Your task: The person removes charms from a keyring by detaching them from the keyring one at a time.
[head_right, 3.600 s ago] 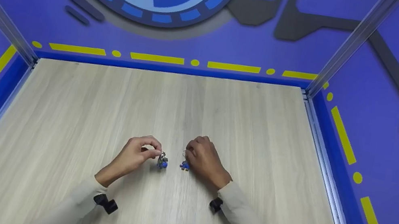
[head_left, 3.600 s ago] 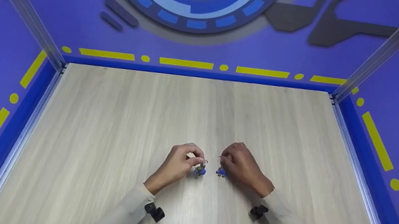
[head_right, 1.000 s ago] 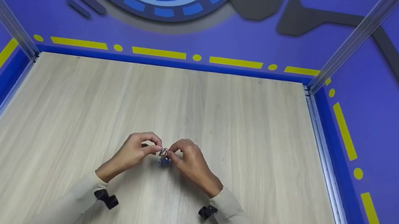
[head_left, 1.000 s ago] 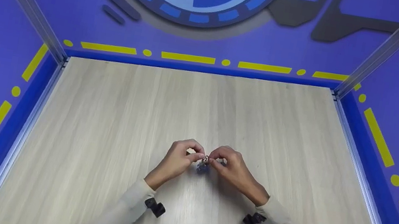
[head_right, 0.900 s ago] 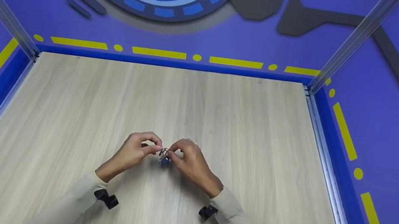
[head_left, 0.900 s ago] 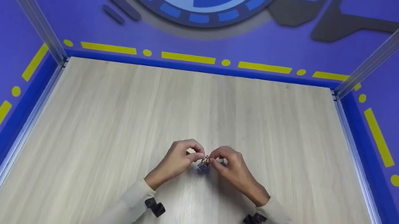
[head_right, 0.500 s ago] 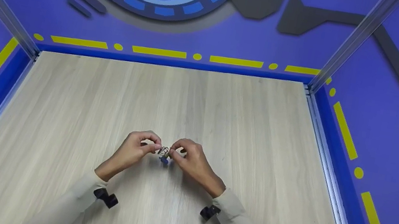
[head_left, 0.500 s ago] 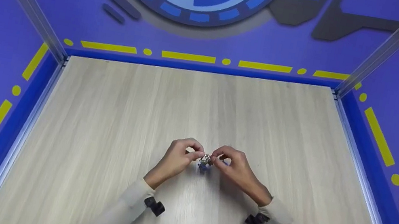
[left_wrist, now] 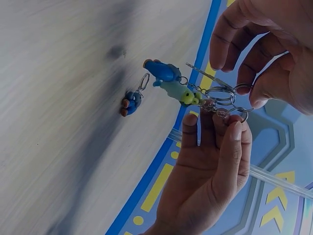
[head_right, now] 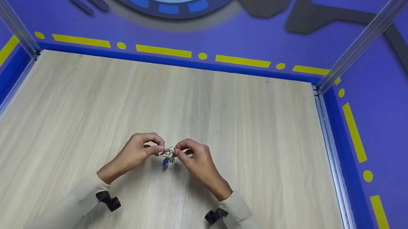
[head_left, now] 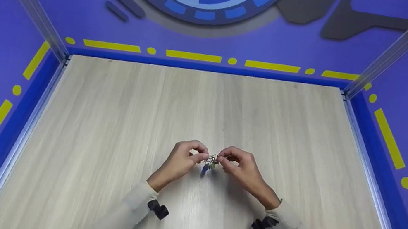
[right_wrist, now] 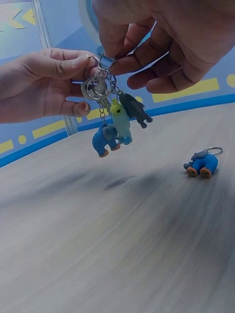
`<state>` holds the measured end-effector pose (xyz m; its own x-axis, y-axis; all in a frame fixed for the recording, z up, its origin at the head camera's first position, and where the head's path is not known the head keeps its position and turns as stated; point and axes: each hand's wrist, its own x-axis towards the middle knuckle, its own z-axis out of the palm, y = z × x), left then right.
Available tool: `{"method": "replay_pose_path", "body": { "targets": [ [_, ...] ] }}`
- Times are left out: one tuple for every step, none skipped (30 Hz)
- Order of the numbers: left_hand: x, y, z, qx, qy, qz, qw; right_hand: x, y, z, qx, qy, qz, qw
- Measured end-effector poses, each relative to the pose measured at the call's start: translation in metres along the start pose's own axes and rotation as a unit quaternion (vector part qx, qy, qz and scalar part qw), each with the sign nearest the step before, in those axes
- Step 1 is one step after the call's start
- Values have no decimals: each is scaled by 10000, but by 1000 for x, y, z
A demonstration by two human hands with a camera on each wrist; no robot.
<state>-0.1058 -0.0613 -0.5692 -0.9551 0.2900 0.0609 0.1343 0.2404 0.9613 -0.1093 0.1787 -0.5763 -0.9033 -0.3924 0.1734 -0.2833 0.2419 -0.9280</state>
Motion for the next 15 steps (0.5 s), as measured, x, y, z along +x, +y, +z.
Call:
{"method": "replay_pose_path", "body": {
  "targets": [
    [0, 0, 0, -10, 2, -2, 10000, 0, 0, 0, 25, -14, 13, 10000],
    [0, -1, 0, -18, 4, -5, 10000, 0, 0, -1, 43, -32, 25, 10000],
    [0, -1, 0, -21, 3, -6, 10000, 0, 0, -1, 68, -55, 38, 10000],
    [0, -1, 0, -22, 5, -11, 10000, 0, 0, -1, 88, -78, 53, 9999],
    [1, -1, 0, -24, 6, -16, 10000, 0, 0, -2, 115, -106, 70, 9999],
    [1, -1, 0, -29, 7, -21, 10000, 0, 0, -2, 152, -134, 92, 9998],
    [1, -1, 0, -39, 7, -19, 10000, 0, -1, -2, 169, -155, 115, 9997],
    [1, -2, 0, -43, 9, -24, 10000, 1, -1, -2, 197, -181, 135, 9996],
    [1, -2, 0, -45, 12, -33, 10000, 1, -1, -3, 228, -206, 157, 9994],
    [1, -2, 0, -53, 16, -42, 10000, 1, -1, -3, 267, -229, 191, 9992],
    [1, -2, 0, -64, 17, -55, 10000, 1, -1, -3, 308, -250, 225, 9990],
    [1, -3, 0, -92, 14, -65, 9999, 1, -2, -3, 363, -269, 267, 9986],
    [0, -3, 0, -100, 17, -66, 9999, 2, -2, -4, 423, -286, 306, 9982],
    [0, -3, 0, -101, 19, -70, 9999, 1, -2, -4, 488, -305, 355, 9977],
    [0, -3, 0, -100, 19, -68, 9999, 1, -3, -4, 561, -320, 406, 9971]
  ]
}}
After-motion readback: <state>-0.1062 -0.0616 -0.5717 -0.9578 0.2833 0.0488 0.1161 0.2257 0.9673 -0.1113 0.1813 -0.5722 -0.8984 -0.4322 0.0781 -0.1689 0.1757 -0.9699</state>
